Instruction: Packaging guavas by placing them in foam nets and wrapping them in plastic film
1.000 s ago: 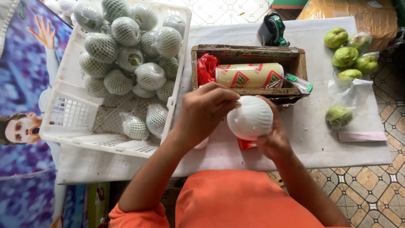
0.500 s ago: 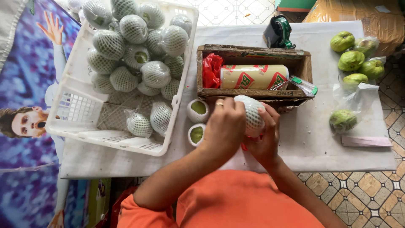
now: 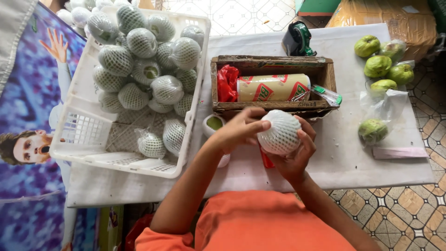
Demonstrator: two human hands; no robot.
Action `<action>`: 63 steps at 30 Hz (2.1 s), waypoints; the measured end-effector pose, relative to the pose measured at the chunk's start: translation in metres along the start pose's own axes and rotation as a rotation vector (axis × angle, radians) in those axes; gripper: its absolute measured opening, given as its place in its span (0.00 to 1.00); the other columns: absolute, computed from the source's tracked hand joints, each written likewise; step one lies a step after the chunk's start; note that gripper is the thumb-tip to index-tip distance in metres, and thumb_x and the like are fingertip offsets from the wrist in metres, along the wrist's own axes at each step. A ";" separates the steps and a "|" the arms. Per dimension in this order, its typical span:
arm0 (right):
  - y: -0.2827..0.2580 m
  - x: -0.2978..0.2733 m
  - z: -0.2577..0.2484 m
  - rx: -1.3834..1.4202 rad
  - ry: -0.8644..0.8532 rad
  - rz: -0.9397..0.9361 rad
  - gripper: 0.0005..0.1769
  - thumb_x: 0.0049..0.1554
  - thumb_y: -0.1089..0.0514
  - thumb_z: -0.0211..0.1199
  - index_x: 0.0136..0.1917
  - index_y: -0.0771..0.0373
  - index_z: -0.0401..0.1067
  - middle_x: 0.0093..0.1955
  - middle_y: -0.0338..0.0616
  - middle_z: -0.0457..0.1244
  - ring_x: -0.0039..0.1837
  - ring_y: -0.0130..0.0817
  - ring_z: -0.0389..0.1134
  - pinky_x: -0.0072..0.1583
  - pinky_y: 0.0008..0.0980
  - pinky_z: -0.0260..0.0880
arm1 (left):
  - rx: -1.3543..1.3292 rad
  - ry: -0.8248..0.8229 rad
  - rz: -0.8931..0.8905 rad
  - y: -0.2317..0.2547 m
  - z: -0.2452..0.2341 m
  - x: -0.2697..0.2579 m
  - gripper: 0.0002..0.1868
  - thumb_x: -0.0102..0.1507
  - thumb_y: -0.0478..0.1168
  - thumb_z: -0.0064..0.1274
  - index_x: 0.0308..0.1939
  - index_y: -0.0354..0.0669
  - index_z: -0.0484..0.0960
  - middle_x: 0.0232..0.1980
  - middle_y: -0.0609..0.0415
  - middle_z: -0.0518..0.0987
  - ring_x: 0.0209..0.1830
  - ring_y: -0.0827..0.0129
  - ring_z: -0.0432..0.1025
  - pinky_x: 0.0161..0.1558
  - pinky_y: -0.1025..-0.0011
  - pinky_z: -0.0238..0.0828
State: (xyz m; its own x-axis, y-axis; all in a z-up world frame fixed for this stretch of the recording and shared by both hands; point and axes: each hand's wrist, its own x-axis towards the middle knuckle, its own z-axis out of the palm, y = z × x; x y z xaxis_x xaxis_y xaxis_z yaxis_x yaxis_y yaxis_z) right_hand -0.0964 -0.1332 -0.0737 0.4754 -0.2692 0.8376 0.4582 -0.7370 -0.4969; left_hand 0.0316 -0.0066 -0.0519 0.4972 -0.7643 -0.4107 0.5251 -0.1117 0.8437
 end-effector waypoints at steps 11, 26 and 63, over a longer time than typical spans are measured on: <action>0.046 -0.045 -0.062 0.076 -0.171 0.582 0.28 0.63 0.46 0.63 0.67 0.64 0.62 0.66 0.51 0.57 0.66 0.40 0.62 0.64 0.41 0.64 | -0.436 0.005 0.236 -0.058 0.022 0.031 0.40 0.62 0.53 0.62 0.75 0.52 0.62 0.58 0.38 0.71 0.49 0.49 0.77 0.41 0.55 0.83; 0.077 -0.146 -0.049 0.007 -0.404 1.184 0.11 0.60 0.51 0.67 0.44 0.59 0.84 0.44 0.51 0.63 0.49 0.39 0.67 0.54 0.41 0.68 | -0.068 0.554 0.899 -0.129 0.053 0.095 0.57 0.51 0.46 0.76 0.78 0.47 0.57 0.71 0.48 0.65 0.70 0.67 0.61 0.72 0.62 0.58; -0.009 0.049 -0.092 0.075 -0.763 0.600 0.36 0.58 0.56 0.65 0.78 0.58 0.62 0.26 0.41 0.67 0.28 0.32 0.67 0.38 0.32 0.68 | 0.244 0.530 0.823 -0.065 0.047 0.050 0.57 0.42 0.45 0.78 0.74 0.55 0.67 0.64 0.41 0.67 0.66 0.47 0.69 0.66 0.52 0.66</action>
State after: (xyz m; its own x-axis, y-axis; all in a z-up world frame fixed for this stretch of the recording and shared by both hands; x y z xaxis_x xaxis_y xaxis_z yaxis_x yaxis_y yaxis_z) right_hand -0.1458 -0.1969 -0.0076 0.9923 -0.0933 0.0810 0.0150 -0.5599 -0.8284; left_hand -0.0101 -0.0679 -0.1111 0.9156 -0.2880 0.2808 -0.2460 0.1512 0.9574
